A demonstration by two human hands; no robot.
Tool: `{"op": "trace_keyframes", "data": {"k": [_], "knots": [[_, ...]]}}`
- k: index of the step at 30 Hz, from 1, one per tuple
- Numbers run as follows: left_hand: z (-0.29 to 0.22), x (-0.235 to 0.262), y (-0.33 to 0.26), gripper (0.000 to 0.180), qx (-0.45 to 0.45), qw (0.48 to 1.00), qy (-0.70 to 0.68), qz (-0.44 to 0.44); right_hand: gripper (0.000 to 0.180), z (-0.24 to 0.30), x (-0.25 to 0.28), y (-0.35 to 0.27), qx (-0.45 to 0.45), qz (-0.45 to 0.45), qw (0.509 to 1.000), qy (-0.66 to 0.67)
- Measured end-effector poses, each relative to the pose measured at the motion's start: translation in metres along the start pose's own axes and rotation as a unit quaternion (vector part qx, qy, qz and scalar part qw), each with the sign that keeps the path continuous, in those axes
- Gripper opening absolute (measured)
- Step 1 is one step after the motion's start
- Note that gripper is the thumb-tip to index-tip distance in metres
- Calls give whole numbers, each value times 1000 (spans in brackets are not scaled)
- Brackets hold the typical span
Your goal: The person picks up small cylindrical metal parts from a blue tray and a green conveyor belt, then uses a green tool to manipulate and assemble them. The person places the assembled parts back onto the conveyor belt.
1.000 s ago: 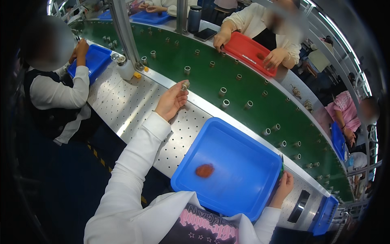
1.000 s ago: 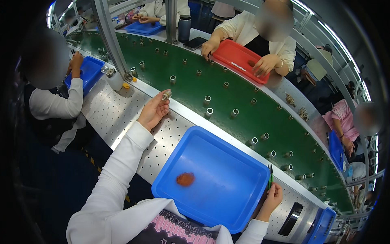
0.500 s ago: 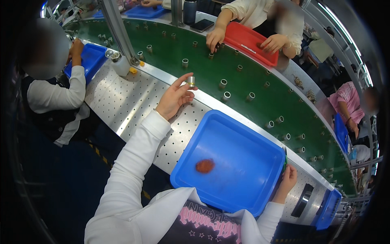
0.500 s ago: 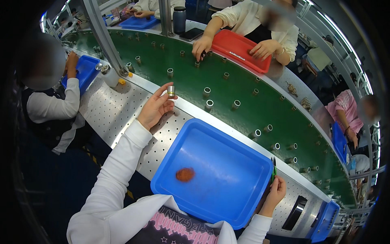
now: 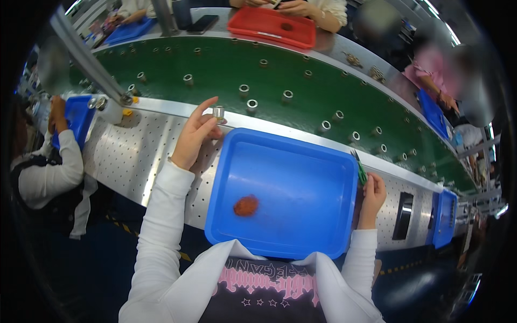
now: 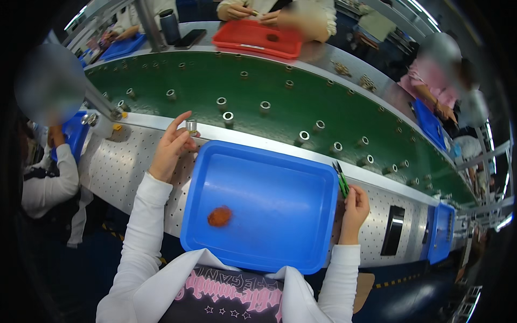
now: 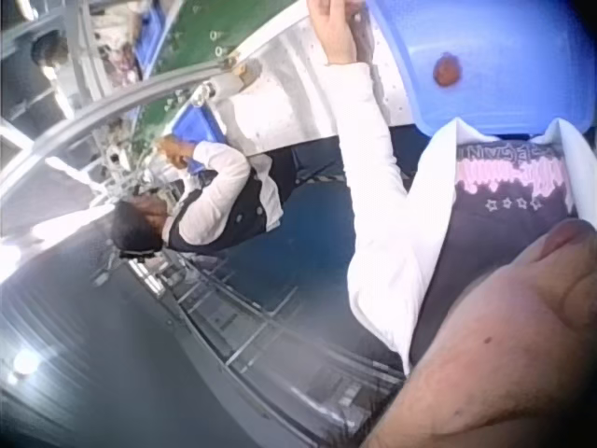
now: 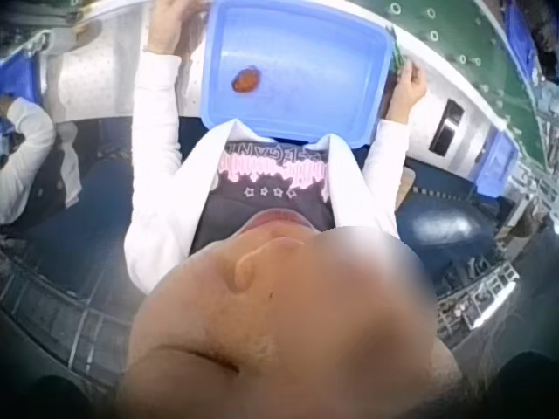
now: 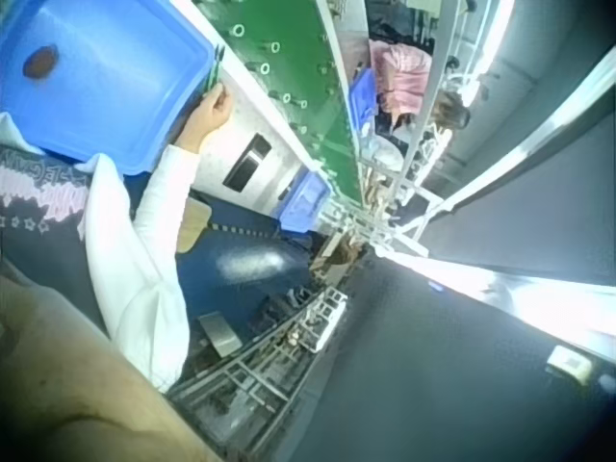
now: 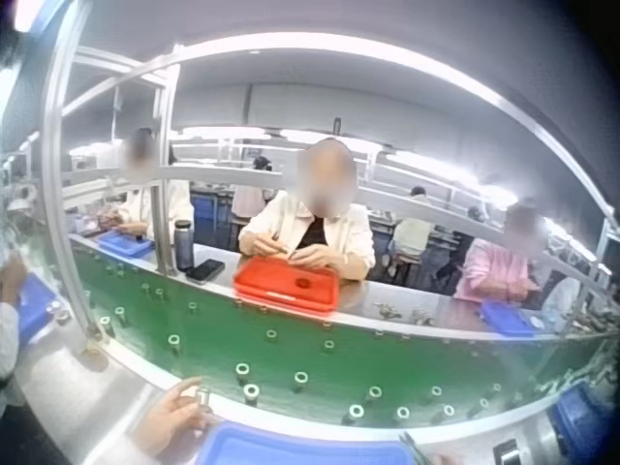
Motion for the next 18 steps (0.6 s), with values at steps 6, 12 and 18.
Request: {"op": "trace_keyframes", "data": {"k": [6,12,18], "knots": [[-17,-58,-7,52,-18,986,107,125,11,36,-10,-1,60,39,996,-50],[-24,-123,-9,57,22,945,125,302,18,120,-73,-20,105,242,962,-65],[-10,-142,-13,58,24,945,111,305,18,127,-113,-30,108,336,933,-73]]}}
Point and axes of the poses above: each hand's wrist, its own y-axis towards the middle knuckle, its own x-axis out of the back of the hand, z = x × y, the point moved 3 cm from there along y, towards the middle knuckle, and after that the axes turned 7 degrees about -x, right-handed, at the moved point
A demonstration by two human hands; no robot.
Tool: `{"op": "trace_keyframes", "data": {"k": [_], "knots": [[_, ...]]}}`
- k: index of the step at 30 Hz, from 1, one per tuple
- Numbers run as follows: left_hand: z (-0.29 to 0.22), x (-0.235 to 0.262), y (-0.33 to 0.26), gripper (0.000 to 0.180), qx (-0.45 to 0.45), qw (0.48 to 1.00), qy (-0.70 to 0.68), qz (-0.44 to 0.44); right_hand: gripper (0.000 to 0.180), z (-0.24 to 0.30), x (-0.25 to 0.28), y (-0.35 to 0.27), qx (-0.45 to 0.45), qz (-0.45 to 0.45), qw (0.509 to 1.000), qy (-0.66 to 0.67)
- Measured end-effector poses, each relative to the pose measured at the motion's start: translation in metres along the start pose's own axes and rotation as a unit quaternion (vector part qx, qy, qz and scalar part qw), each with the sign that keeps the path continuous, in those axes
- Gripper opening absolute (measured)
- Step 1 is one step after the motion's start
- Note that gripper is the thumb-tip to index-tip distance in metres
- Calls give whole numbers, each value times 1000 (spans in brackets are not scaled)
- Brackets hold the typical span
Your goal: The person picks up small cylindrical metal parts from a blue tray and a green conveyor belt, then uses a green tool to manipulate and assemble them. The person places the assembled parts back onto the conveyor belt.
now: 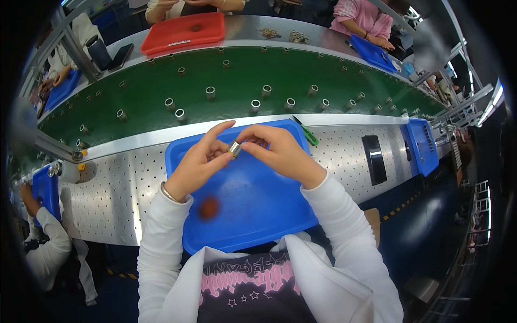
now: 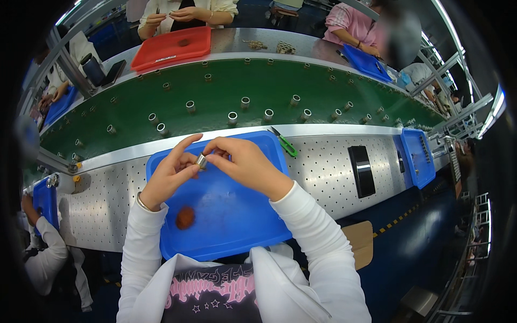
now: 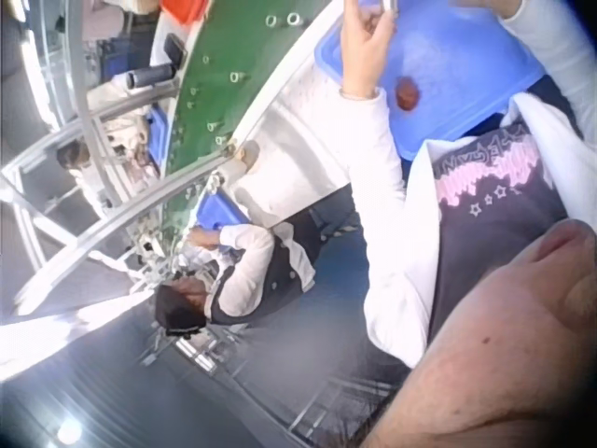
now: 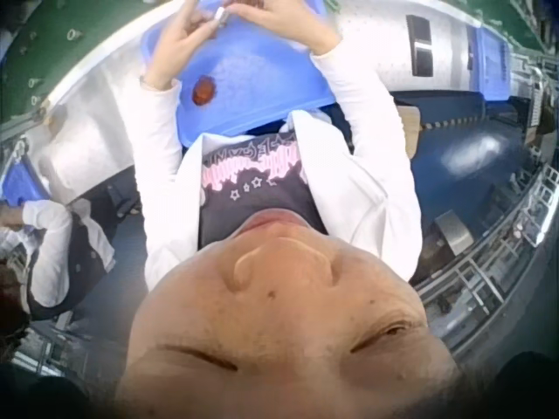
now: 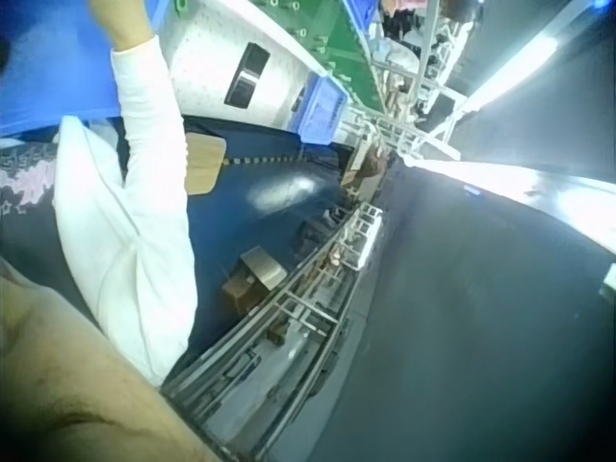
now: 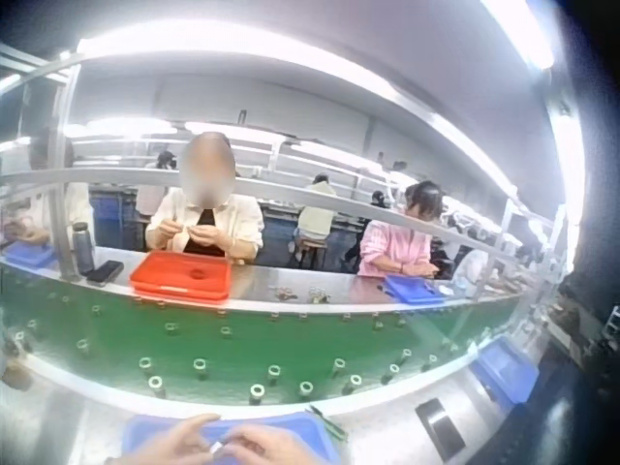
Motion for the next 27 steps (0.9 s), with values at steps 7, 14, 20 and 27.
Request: {"op": "trace_keyframes", "data": {"k": [7,14,20,27], "knots": [[11,12,-4,53,-28,999,-1,-35,14,-4,-15,9,-44,24,997,66],[28,43,-3,36,-84,939,315,-109,18,-36,-1,73,-51,-64,994,-70],[33,42,-7,35,-101,902,416,-60,20,-48,-16,104,-2,-71,958,-278],[36,43,-12,32,-112,903,411,-56,16,-36,-26,112,-25,-62,938,-341]]}}
Point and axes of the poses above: each hand's wrist, its own y-axis towards the middle knuckle, its own x-axis out of the back of the hand, z = x × y, the point moved 3 cm from there along y, towards the middle knuckle, and after that the axes turned 7 degrees about -x, right-handed, at the moved point
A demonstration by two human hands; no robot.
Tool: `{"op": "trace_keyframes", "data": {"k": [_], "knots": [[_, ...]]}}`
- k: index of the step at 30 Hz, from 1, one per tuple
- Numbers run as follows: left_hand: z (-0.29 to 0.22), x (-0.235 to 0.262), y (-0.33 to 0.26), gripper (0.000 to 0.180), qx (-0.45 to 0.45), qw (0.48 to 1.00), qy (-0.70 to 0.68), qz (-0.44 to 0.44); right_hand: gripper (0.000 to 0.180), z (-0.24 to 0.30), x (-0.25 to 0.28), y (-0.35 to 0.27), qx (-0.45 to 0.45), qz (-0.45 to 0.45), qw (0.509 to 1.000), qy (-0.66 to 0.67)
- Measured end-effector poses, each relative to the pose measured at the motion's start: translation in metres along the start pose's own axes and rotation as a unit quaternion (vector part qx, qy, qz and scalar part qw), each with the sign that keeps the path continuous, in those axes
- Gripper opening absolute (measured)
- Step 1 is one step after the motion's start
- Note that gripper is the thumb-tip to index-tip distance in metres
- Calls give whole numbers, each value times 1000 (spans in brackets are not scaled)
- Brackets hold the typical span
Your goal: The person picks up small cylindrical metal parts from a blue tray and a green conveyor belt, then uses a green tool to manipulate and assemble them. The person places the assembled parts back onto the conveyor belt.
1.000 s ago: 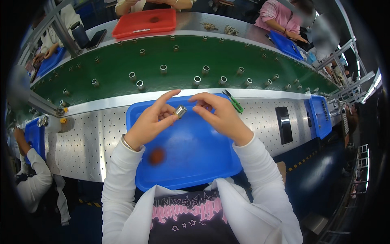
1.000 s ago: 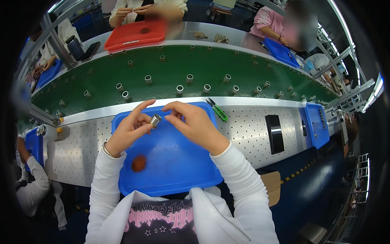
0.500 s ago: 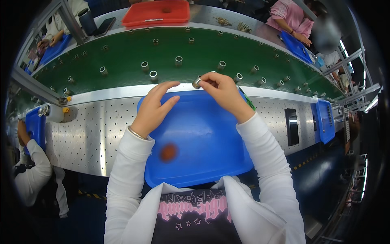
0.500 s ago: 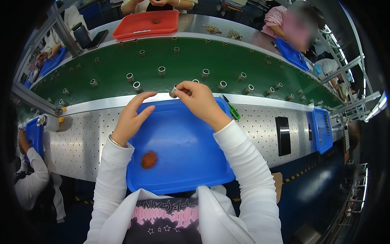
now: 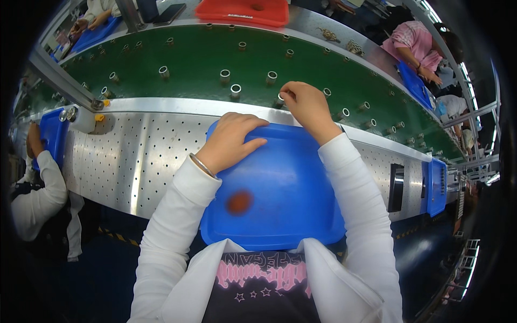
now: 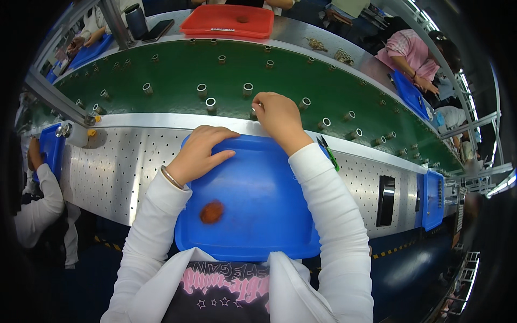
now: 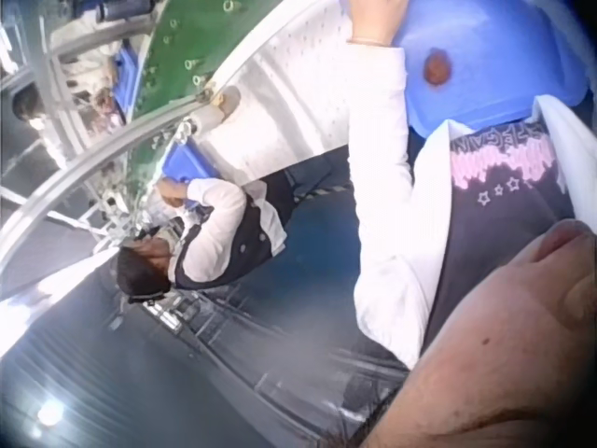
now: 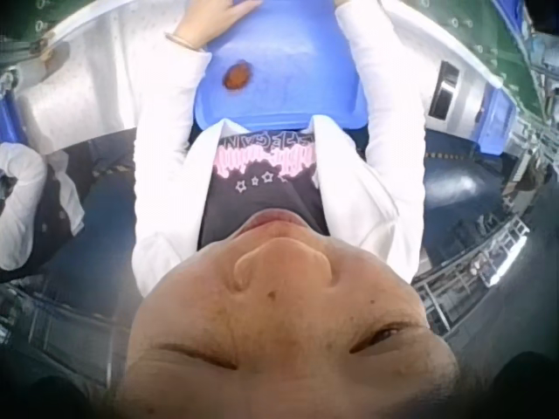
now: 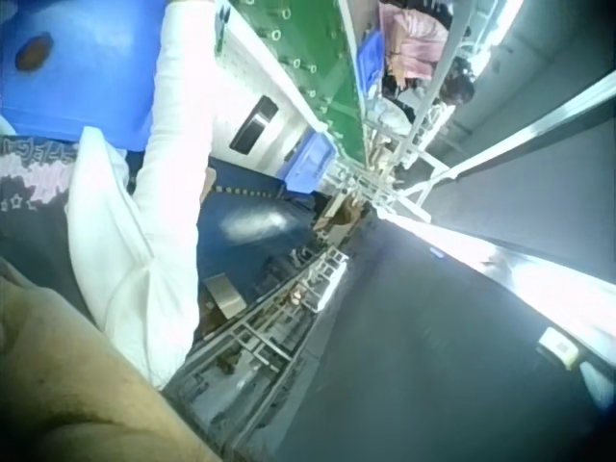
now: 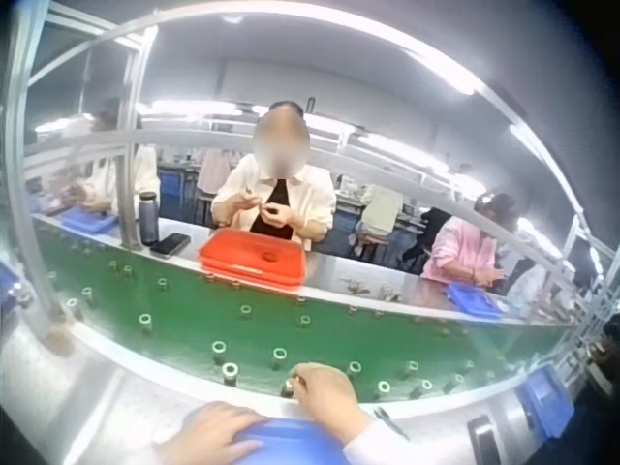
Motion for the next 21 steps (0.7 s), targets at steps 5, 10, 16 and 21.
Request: {"op": "trace_keyframes", "data": {"k": [5,10,16,21], "knots": [[1,-1,3,32,-3,1000,-12,-7,17,42,-22,15,101,20,994,37],[1,1,2,31,14,999,-34,-13,19,61,-52,37,112,56,992,-24],[23,15,0,21,181,910,-294,-230,14,42,-22,27,23,89,944,317],[24,16,-4,27,226,773,-527,-271,13,46,0,6,30,159,890,426]]}}
Point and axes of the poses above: each hand's wrist, its own y-axis towards the middle knuckle, its own x-axis out of the back of the hand, z = x × y, the point moved 3 cm from there along y, towards the middle knuckle, and after that the axes turned 7 degrees about -x, right-handed, at the moved point
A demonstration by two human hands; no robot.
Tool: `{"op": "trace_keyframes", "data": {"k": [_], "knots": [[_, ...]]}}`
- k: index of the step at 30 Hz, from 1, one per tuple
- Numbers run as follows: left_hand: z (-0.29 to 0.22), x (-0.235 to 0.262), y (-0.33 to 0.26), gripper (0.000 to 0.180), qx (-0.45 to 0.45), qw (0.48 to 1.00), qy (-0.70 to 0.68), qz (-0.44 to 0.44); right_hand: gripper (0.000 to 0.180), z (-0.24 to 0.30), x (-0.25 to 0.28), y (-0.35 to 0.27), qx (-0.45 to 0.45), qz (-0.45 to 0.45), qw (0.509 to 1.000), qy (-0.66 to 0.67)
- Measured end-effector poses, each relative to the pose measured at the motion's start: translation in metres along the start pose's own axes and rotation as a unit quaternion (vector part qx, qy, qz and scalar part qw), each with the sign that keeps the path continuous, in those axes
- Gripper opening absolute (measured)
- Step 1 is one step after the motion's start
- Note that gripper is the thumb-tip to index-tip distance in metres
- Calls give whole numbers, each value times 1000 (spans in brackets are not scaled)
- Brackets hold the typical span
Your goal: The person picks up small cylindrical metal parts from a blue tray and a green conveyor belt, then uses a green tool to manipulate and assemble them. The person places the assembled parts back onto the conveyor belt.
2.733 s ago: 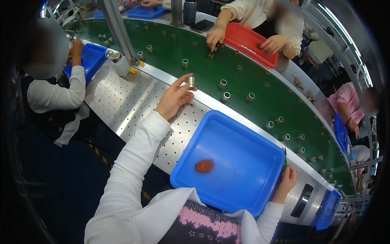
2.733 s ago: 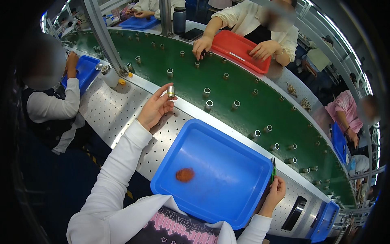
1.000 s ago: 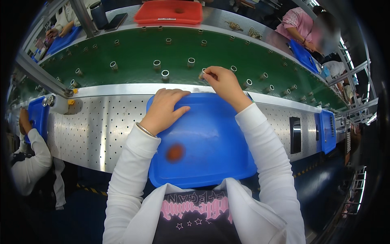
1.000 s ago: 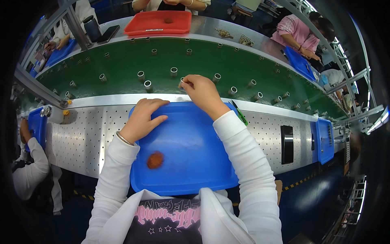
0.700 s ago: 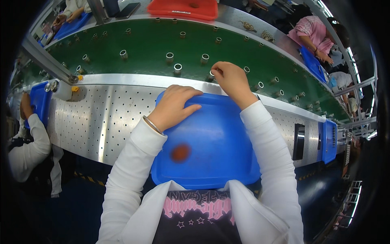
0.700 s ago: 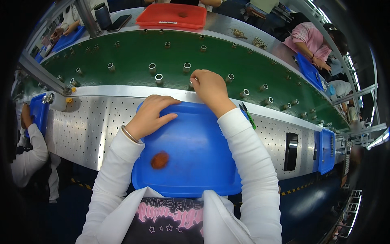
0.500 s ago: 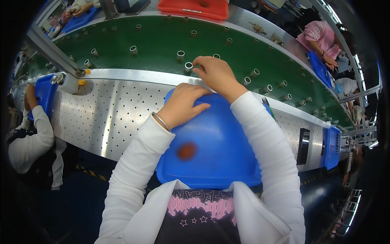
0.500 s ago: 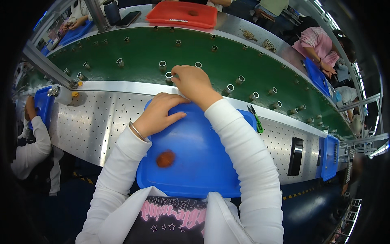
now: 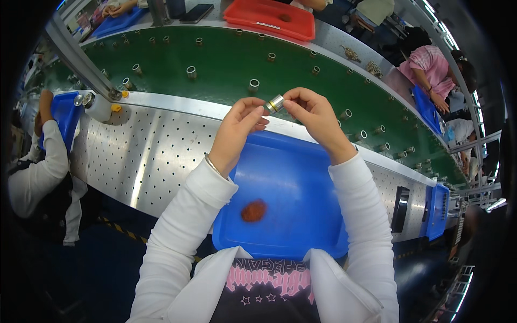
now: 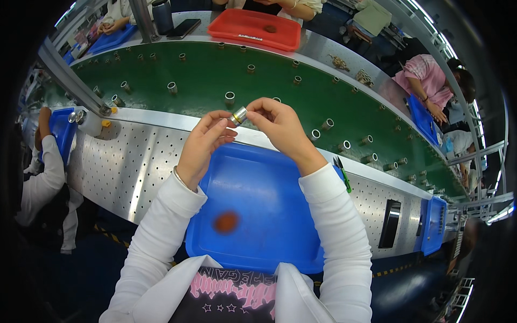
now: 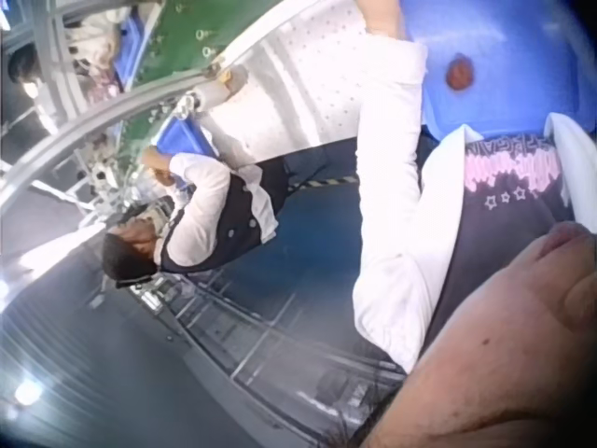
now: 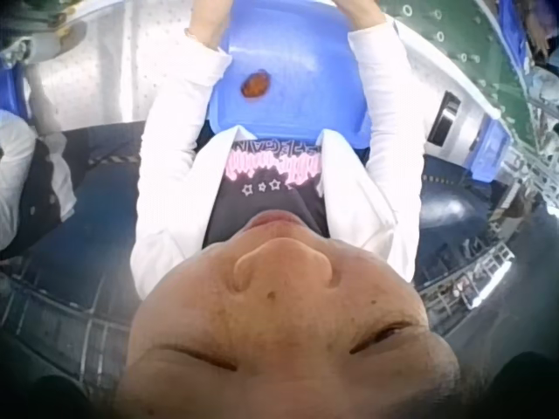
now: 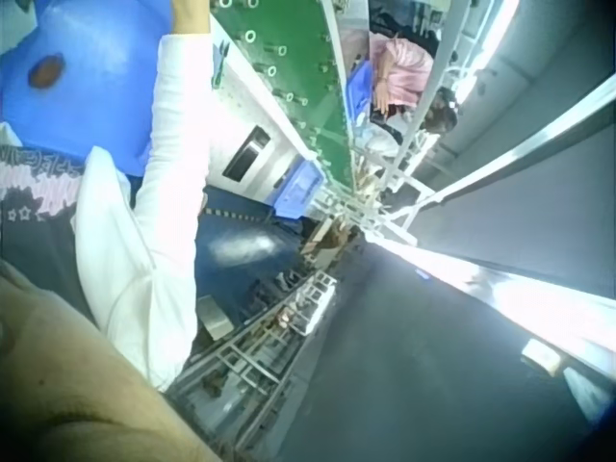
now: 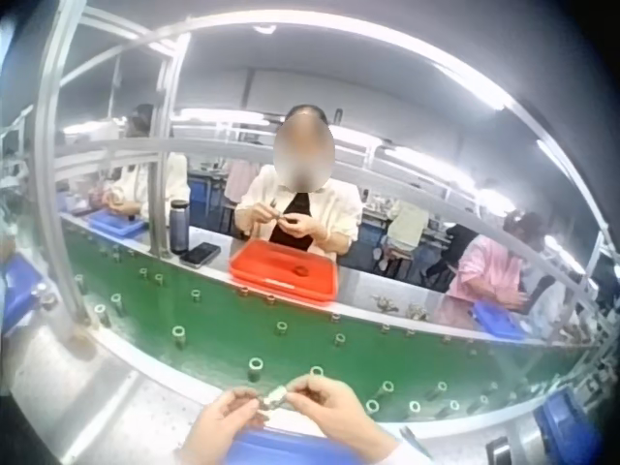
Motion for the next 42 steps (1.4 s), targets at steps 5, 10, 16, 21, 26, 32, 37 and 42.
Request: {"op": "trace_keyframes", "data": {"k": [5,10,16,21,26,32,37,42], "knots": [[-2,-7,-2,32,80,986,-123,73,11,2,-3,-9,27,33,999,13],[-2,-6,1,37,-37,999,-3,37,13,-6,-8,-12,18,12,1000,22],[-15,-10,-5,48,-173,975,138,-2,14,-13,-9,-12,14,-3,1000,17],[-14,-10,-6,48,-192,968,161,-11,14,-14,-11,-11,15,-2,999,29],[-13,-8,-6,49,-205,961,183,-11,14,-13,-14,-10,8,5,999,47],[-11,-5,-3,50,-188,965,181,-5,13,-14,-14,-6,28,-14,999,17],[-12,-5,-2,46,-183,966,180,-35,13,-18,-6,9,104,-116,920,-360],[-3,-2,2,34,-142,962,231,34,14,-36,-6,14,51,-104,858,-501]]}}
Point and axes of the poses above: each hand's wrist, its own y-axis towards the middle knuckle, its own x-axis out of the back of the hand, z = x × y, the point moved 3 cm from there along y, towards the middle knuckle, and after that the axes turned 7 degrees about -x, right-handed, at the moved point
